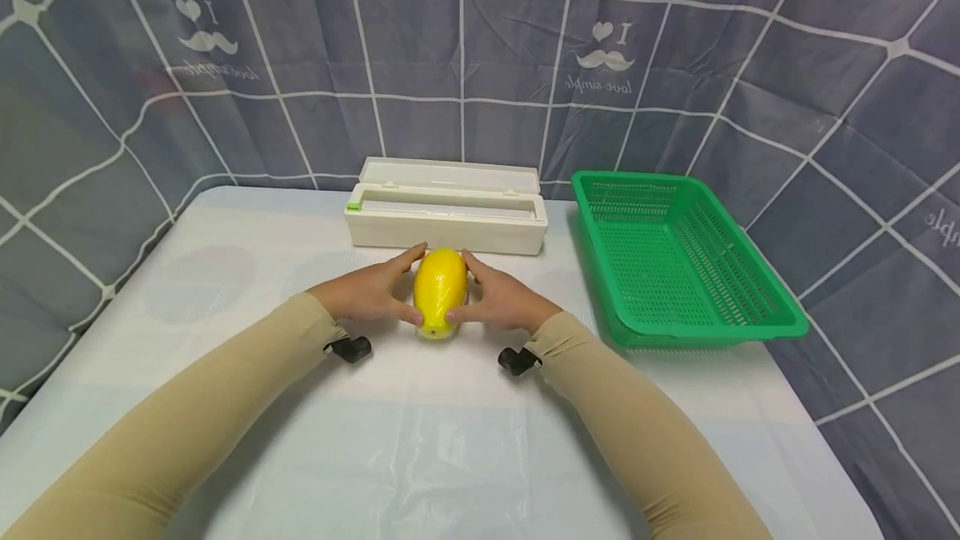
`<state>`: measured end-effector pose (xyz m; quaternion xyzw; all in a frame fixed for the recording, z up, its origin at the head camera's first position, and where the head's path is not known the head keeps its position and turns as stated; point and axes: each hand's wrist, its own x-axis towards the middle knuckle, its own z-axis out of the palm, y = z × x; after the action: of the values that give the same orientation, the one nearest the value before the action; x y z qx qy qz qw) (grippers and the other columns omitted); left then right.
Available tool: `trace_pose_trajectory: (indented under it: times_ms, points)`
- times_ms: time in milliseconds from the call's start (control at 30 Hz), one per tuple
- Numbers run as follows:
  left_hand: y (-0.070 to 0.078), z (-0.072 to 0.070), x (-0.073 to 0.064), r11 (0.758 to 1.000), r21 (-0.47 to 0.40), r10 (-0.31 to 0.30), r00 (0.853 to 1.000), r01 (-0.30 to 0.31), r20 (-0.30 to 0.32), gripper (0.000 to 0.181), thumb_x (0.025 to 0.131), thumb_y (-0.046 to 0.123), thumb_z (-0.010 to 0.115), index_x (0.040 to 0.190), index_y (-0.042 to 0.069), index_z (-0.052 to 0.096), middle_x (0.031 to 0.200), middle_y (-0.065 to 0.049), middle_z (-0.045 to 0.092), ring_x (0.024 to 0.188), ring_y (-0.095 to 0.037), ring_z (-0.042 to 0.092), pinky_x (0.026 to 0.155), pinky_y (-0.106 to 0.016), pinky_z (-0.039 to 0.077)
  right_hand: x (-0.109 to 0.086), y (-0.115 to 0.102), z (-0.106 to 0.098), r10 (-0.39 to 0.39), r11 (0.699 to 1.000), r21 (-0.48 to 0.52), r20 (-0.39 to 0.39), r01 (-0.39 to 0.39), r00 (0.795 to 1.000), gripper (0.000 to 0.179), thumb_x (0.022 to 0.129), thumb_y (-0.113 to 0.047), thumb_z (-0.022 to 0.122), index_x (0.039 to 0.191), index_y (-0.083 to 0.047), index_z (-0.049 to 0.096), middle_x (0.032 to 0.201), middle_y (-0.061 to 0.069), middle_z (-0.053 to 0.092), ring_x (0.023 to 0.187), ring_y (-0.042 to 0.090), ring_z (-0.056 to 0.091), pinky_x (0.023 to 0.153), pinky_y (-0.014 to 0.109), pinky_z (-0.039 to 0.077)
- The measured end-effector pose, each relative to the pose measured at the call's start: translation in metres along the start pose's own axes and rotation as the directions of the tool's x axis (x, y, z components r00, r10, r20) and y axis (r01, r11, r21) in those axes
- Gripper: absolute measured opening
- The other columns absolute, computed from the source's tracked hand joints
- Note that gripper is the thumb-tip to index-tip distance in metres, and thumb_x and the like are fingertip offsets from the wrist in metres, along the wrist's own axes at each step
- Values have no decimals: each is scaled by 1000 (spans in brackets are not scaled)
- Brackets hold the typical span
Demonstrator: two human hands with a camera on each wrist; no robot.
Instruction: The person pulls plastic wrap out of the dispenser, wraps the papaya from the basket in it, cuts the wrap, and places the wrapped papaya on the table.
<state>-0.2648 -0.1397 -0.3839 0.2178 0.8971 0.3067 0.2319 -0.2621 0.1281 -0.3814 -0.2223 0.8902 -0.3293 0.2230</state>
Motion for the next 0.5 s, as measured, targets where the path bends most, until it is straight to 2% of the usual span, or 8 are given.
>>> trace_pose_trajectory:
  times_ms: [200,500]
  points:
    - [-2,0,1,999,-23,34,999,-34,-12,122,81,55,87,171,26,9,176,-8,23,161,-33,28,129,-59,24,0,0,0,13,1000,-3,4,-13,1000,116,88,-55,81,171,-23,7,175,10,25,154,40,39,124,61,34]
    - [-3,2,2,999,-27,26,1000,-26,-6,128,80,61,86,171,26,4,177,-7,18,162,-32,24,130,-59,22,1,3,1,20,1000,-5,1,-20,1000,115,88,-56,81,171,-25,7,175,9,25,156,39,37,125,62,32]
